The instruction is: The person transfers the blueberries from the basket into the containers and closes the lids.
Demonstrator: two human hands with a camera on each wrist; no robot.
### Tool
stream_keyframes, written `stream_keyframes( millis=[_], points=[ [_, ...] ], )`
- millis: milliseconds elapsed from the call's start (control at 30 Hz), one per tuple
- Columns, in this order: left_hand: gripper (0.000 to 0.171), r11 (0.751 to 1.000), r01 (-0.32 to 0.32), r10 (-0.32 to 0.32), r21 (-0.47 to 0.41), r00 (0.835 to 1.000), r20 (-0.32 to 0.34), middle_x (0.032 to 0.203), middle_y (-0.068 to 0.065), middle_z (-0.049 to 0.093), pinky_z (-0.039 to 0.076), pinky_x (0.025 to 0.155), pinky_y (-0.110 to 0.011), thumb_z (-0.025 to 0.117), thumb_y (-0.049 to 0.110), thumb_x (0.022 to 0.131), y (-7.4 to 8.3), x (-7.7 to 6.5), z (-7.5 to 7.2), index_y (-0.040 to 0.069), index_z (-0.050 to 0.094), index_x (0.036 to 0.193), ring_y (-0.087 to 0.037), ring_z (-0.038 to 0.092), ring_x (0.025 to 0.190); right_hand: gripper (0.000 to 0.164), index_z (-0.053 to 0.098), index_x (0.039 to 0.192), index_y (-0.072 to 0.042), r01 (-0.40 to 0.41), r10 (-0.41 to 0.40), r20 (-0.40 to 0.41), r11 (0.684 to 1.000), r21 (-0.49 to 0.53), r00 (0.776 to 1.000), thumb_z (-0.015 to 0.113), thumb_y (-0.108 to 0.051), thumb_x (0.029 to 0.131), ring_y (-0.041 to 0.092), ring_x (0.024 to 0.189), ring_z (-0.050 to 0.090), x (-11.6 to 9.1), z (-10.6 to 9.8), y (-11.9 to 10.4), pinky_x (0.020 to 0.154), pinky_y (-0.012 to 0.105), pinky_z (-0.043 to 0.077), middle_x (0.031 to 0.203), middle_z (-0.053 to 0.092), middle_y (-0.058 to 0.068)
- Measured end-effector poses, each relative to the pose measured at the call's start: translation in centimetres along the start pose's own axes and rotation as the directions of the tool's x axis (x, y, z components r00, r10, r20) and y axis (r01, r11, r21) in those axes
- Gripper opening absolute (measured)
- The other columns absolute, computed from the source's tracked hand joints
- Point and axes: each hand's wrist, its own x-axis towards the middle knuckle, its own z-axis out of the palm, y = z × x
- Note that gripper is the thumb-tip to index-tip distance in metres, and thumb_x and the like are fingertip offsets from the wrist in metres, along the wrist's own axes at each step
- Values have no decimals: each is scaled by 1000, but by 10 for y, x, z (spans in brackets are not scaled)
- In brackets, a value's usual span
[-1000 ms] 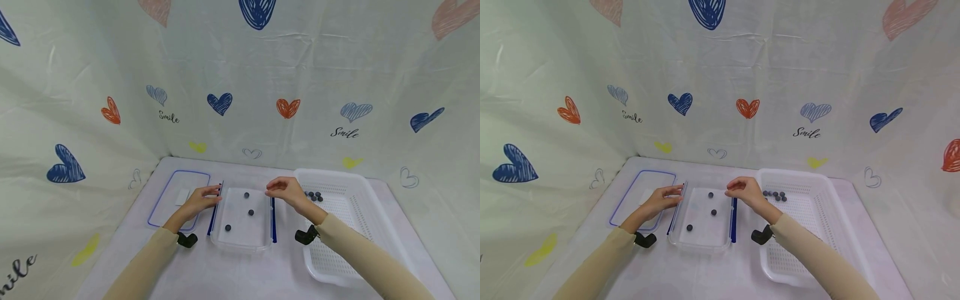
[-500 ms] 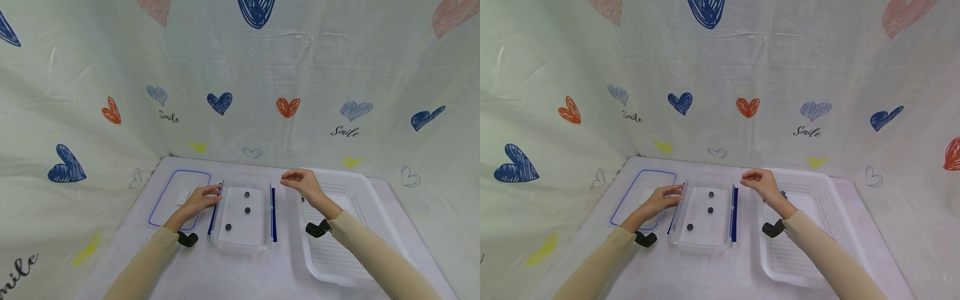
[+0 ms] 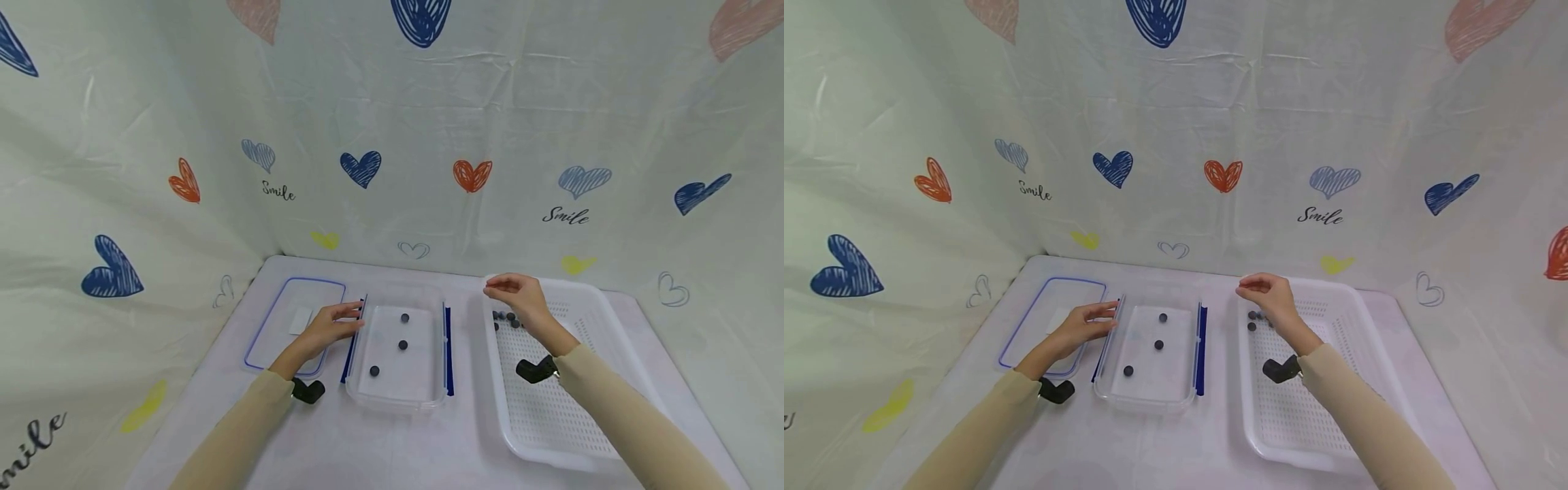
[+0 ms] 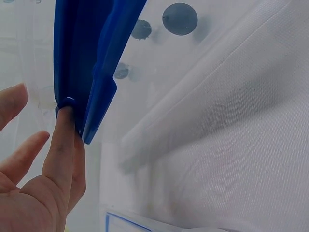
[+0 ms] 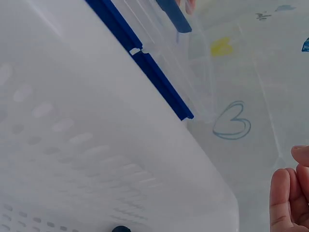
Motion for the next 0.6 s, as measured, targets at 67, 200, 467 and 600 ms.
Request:
stream_keyframes(
  millis=[67,200,467,600],
  points=[
    [59,1000,-2,2,2,1000,-1,142,-29,47,53,96,-37,68,15,96,0,0,0,0,45,148,-32,59,119,36,64,114,16,-1,1,-13,1000,7,1000,76,-7,89,4,85,66,0,-3,2,82,22,56,100,72,9],
    [58,1000,0,0,7,1000,-9,141,-28,49,53,96,-37,69,15,96,0,0,1,1,46,147,-31,59,118,35,62,114,19,-7,8,-37,999,35,999,74,-3,89,2,81,66,-2,-6,6,77,19,55,94,73,5],
    [57,1000,21,-21,0,999,-30,139,-26,51,53,95,-37,70,13,95,2,-1,3,2,48,146,-31,61,116,34,62,114,19,-57,58,-54,998,18,997,72,-5,91,5,78,66,-4,-12,27,74,19,55,89,71,0],
    [57,999,31,-31,-9,999,-33,139,-25,51,53,95,-37,71,13,94,3,-2,3,3,49,146,-30,61,116,35,64,113,16,-91,89,-68,996,-27,994,74,-9,90,4,79,65,-5,-15,38,72,18,54,91,72,3]
  ],
)
